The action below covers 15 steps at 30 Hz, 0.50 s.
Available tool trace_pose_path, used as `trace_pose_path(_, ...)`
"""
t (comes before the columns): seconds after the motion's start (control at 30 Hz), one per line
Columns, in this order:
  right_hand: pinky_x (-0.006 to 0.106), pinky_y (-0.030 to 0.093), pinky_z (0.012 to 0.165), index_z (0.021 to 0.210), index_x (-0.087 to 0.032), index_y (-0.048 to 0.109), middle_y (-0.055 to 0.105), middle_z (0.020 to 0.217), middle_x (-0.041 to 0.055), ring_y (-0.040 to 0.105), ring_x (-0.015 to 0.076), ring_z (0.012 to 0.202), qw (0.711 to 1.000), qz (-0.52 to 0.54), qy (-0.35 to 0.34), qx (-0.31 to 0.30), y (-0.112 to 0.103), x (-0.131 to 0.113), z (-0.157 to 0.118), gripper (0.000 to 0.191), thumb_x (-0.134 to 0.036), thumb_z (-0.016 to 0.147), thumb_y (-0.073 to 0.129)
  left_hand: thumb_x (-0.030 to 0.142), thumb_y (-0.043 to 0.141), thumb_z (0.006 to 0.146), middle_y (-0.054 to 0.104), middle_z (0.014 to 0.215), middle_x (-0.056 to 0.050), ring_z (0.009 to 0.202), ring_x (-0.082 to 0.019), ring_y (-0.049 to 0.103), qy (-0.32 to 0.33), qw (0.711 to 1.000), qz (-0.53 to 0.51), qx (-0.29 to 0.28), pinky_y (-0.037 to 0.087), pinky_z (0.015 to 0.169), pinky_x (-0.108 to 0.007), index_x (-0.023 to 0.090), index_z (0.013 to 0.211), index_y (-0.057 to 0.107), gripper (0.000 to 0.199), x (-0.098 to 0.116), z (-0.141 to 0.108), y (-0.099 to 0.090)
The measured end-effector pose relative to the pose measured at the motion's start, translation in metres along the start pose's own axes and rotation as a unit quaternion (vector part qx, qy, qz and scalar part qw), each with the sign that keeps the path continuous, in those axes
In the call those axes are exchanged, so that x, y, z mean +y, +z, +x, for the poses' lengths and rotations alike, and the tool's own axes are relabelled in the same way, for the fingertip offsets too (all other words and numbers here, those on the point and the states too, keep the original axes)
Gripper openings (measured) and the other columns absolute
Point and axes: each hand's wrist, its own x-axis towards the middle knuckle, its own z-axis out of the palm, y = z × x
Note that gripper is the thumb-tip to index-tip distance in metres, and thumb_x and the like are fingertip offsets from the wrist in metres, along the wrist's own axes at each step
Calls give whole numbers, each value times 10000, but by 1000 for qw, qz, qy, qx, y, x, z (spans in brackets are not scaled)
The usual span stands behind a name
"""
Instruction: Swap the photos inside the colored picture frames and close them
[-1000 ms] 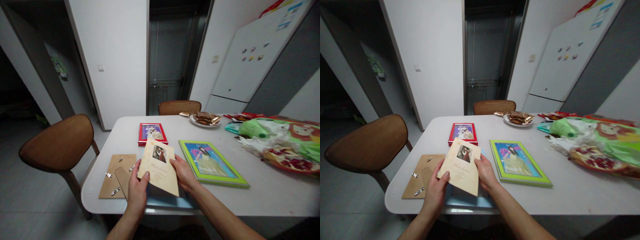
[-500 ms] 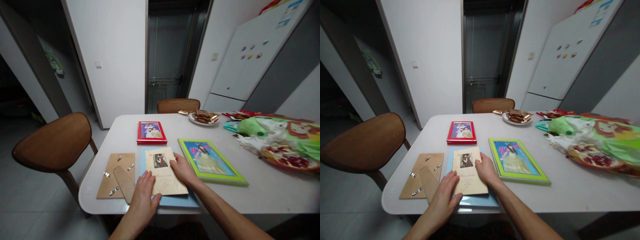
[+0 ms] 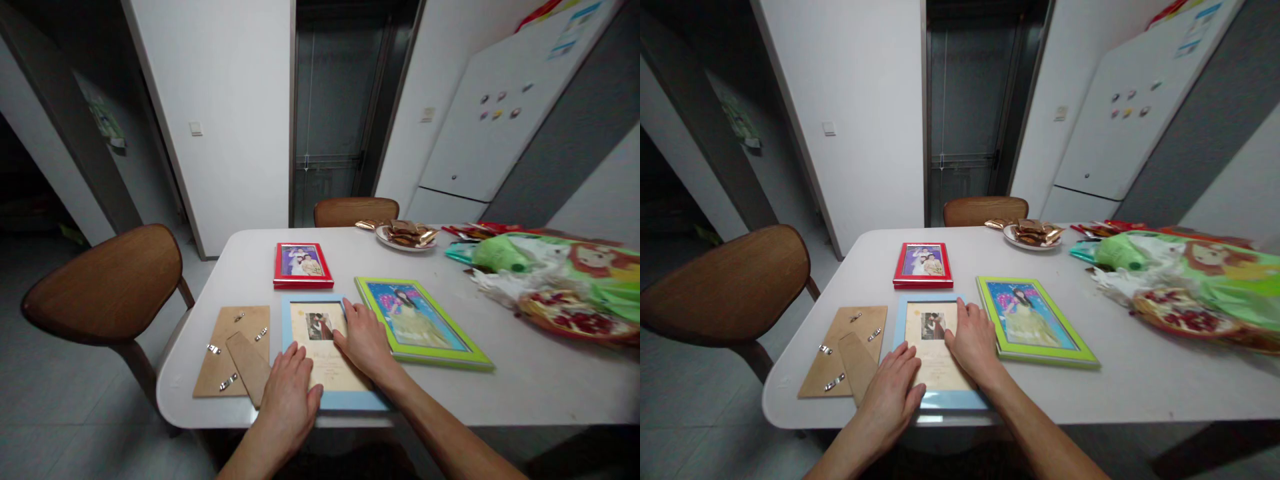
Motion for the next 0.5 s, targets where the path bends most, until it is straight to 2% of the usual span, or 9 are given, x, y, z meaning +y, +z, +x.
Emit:
trace_pose_path(0.07,357,307,772,1117,-165,487,452,1141,132,413,266,987,1000,-4,-19,2,2,-2,1,389,-277,745,466,215,438,756,457,1255,-132,1226,-267,298,-2,1000,1,-9,232,1010,-469,107,1052,539,330,3,-1,-1)
trace_pose_path(0.13,367,297,782,969,-176,579,450,1165,120,404,268,1008,999,0,-44,-12,2,-4,1,264,-249,769,423,221,436,762,420,1285,-134,1239,-252,276,-2,1000,-8,-16,234,1015,-454,95,1131,483,393,2,-4,-4)
trace_pose_path(0.2,371,284,806,938,-179,598,451,1179,118,391,264,1035,998,24,-60,-13,-3,-10,0,260,-249,786,398,237,438,764,355,1328,-138,1255,-236,244,-1,1000,-14,-4,235,1019,-442,93,1204,405,464,-8,-11,-9)
trace_pose_path(0.27,359,274,831,1017,-178,575,457,1182,119,385,249,1053,994,70,-83,-19,-10,-21,-3,297,-262,788,406,256,454,756,294,1360,-138,1266,-228,214,-11,999,-2,35,225,1022,-442,106,1236,359,511,-30,-21,-16)
trace_pose_path(0.33,343,274,838,1063,-173,556,501,1128,111,404,232,1031,984,120,-125,-48,-18,-38,-8,330,-280,779,426,277,495,731,286,1362,-145,1264,-239,216,-41,996,28,76,225,1017,-458,117,1241,345,556,-60,-34,-24)
trace_pose_path(0.43,354,275,827,1066,-186,551,564,1005,91,436,226,960,961,165,-201,-93,-25,-73,-21,359,-350,762,454,387,567,668,333,1326,-189,1233,-306,271,-115,985,80,101,266,979,-507,95,1211,386,643,-106,-52,-30)
trace_pose_path(0.5,379,279,808,1035,-191,556,575,942,89,443,236,916,951,169,-236,-106,-23,-95,-29,394,-427,730,479,411,564,668,350,1317,-190,1224,-311,287,-129,981,102,105,282,970,-503,96,1205,397,645,-126,-62,-31)
